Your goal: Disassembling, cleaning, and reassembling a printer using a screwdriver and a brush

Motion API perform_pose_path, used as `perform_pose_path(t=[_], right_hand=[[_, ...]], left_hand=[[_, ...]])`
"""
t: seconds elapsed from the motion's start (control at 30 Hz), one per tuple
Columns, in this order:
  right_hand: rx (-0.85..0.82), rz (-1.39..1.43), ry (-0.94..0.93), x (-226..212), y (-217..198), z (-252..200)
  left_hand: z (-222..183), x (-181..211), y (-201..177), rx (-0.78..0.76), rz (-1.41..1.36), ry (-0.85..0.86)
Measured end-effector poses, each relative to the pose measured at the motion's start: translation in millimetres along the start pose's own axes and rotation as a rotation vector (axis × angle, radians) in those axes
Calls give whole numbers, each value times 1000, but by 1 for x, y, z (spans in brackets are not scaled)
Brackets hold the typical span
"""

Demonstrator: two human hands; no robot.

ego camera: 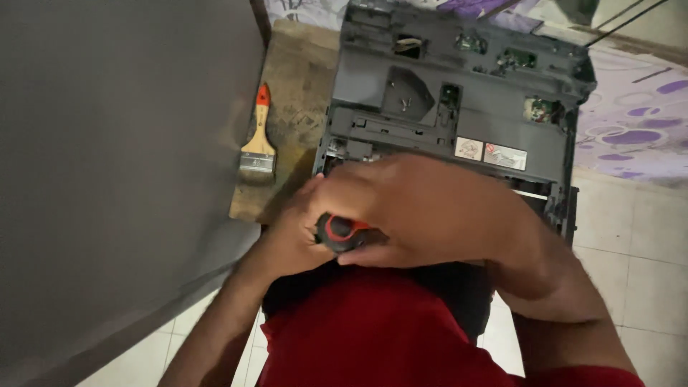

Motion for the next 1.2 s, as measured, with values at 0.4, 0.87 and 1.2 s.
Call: perform_pose_path(t=[0.4,0.87,1.2], right_hand=[[-134,-70,-87,-8,-2,2],[4,-104,-166,-6,-8,-5],[-34,-232,26,1,-9,7]], left_hand=[[-1,-16,5,-16,-73,-47],[5,-11,-4,33,-279,-159],[-11,-40,10,55,-79,-323]])
Point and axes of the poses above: each hand's wrist, its own z-axis towards the middle knuckle, its own y-axis out of the palm, x = y × z, the point moved 8 cm from there along z, towards the middle knuckle
